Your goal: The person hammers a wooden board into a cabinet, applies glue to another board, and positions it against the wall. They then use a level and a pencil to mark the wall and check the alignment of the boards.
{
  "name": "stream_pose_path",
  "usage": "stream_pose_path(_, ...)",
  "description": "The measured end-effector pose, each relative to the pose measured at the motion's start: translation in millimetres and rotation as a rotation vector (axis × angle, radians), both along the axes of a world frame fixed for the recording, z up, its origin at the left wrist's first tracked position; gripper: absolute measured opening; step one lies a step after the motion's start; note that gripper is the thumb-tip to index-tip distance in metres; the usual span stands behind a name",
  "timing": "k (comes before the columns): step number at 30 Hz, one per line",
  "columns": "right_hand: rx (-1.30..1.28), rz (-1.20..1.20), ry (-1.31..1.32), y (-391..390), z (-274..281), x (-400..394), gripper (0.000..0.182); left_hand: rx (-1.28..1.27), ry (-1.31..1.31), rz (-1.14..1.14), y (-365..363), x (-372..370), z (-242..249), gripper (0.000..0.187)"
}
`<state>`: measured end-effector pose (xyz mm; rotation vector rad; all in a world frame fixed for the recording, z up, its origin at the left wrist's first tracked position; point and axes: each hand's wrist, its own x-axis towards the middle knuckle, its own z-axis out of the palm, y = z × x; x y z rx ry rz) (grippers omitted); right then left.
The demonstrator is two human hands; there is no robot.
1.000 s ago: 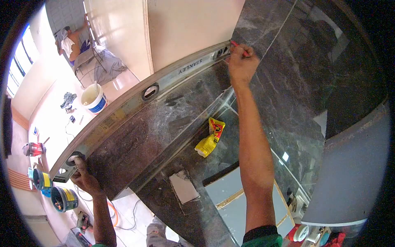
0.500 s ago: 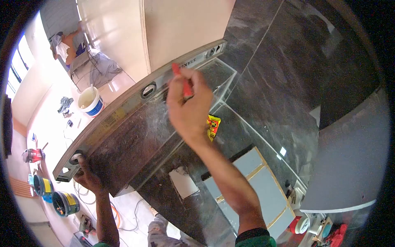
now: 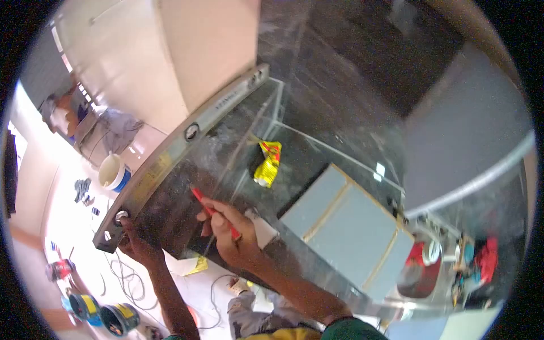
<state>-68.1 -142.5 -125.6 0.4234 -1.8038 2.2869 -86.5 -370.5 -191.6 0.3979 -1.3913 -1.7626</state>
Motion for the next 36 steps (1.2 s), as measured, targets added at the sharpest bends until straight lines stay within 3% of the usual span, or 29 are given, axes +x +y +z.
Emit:
stream_pose_path(2, -0.068, 0.005, -0.111, 5.0, -0.1, 13.9, 0.040, 0.079, 0.054, -0.108, -1.5, -2.7, 6.8, 0.037)
stream_pose_path(4, -0.056, -0.030, -0.177, 6.4, 7.0, 26.6, 0.040, -0.315, 0.171, 0.315, -6.2, -12.6, 10.2, 0.027)
stream_pose_path(5, -0.030, -0.010, -0.241, 6.7, 8.3, 36.7, 0.040, 0.087, 0.293, -0.021, -16.5, 0.5, 6.0, 0.027)
stream_pose_path(7, -0.025, -0.057, -0.234, 10.5, 11.7, 54.6, 0.042, -0.844, -0.455, 0.251, -57.7, 19.4, 0.3, 0.032)
stream_pose_path(9, 0.109, -0.115, -0.214, 15.7, 18.4, 70.5, 0.044, -0.353, -0.011, 0.006, -88.0, 29.4, 8.6, 0.031)
stream_pose_path(10, 0.140, -0.118, -0.227, 23.6, 21.5, 78.6, 0.045, 0.350, 0.463, -0.279, -99.6, 34.6, 26.6, 0.031)
stream_pose_path(11, 0.124, -0.136, -0.237, 30.4, 20.7, 89.3, 0.045, -0.354, 0.104, -0.029, -109.6, 45.5, 44.5, 0.033)
stream_pose_path(12, 0.147, -0.183, -0.268, 37.4, 17.8, 101.0, 0.044, 0.052, 0.395, -0.247, -113.4, 61.9, 64.7, 0.034)
stream_pose_path(13, 0.171, -0.227, -0.302, 42.2, 20.0, 112.1, 0.048, -0.514, 0.048, 0.091, -110.2, 74.2, 84.5, 0.035)
stream_pose_path(15, 0.146, -0.327, -0.249, 45.2, 21.2, 135.3, 0.057, 0.117, 0.348, -0.134, -143.3, 90.7, 104.1, 0.038)
stream_pose_path(17, -0.255, -0.350, -0.441, 48.5, 6.6, 159.4, 0.057, -1.194, -0.467, 0.444, -203.0, 115.2, 97.0, 0.046)
stream_pose_path(18, -0.194, -0.450, -0.581, 52.4, 14.7, 171.8, 0.056, -1.124, -0.718, 0.487, -158.1, 124.3, 133.9, 0.049)
stream_pose_path(19, -0.215, -0.476, -0.595, 57.1, 7.8, 184.4, 0.056, -1.152, -0.710, 0.461, -155.5, 126.0, 136.6, 0.049)
stream_pose_path(21, -0.537, -0.490, -0.711, 69.2, -10.5, 204.8, 0.056, -0.838, -0.458, 0.189, -149.3, 121.8, 136.1, 0.047)
stream_pose_path(25, -0.670, -0.529, -0.709, 91.4, -16.9, 253.3, 0.057, -0.128, -0.031, -0.321, -137.7, 115.1, 120.3, 0.045)
stream_pose_path(27, -0.602, -0.554, -0.695, 94.7, -14.6, 268.8, 0.063, -0.820, -0.415, -0.144, -125.7, 119.0, 90.6, 0.044)
stream_pose_path(29, -0.666, -0.746, -0.639, 96.2, -15.3, 284.0, 0.065, -0.182, -0.155, -0.556, -128.7, 115.4, 46.3, 0.041)
stream_pose_path(30, -0.567, -0.830, -0.545, 101.5, -26.5, 301.2, 0.071, -0.469, -0.196, -0.592, -104.0, 115.7, 37.4, 0.051)
stream_pose_path(31, -0.568, -0.845, -0.536, 110.9, -36.4, 315.3, 0.071, 0.314, -0.171, -0.719, -59.5, 122.5, 64.7, 0.057)
stream_pose_path(33, 0.275, -1.543, -0.592, 133.8, -45.3, 345.5, 0.087, 0.108, -0.151, -0.900, -10.0, 136.1, 71.7, 0.063)
stream_pose_path(36, 0.988, -1.564, -0.521, 163.1, -1.6, 401.8, 0.115, 0.173, -0.199, -0.926, 33.8, 146.6, 70.3, 0.059)
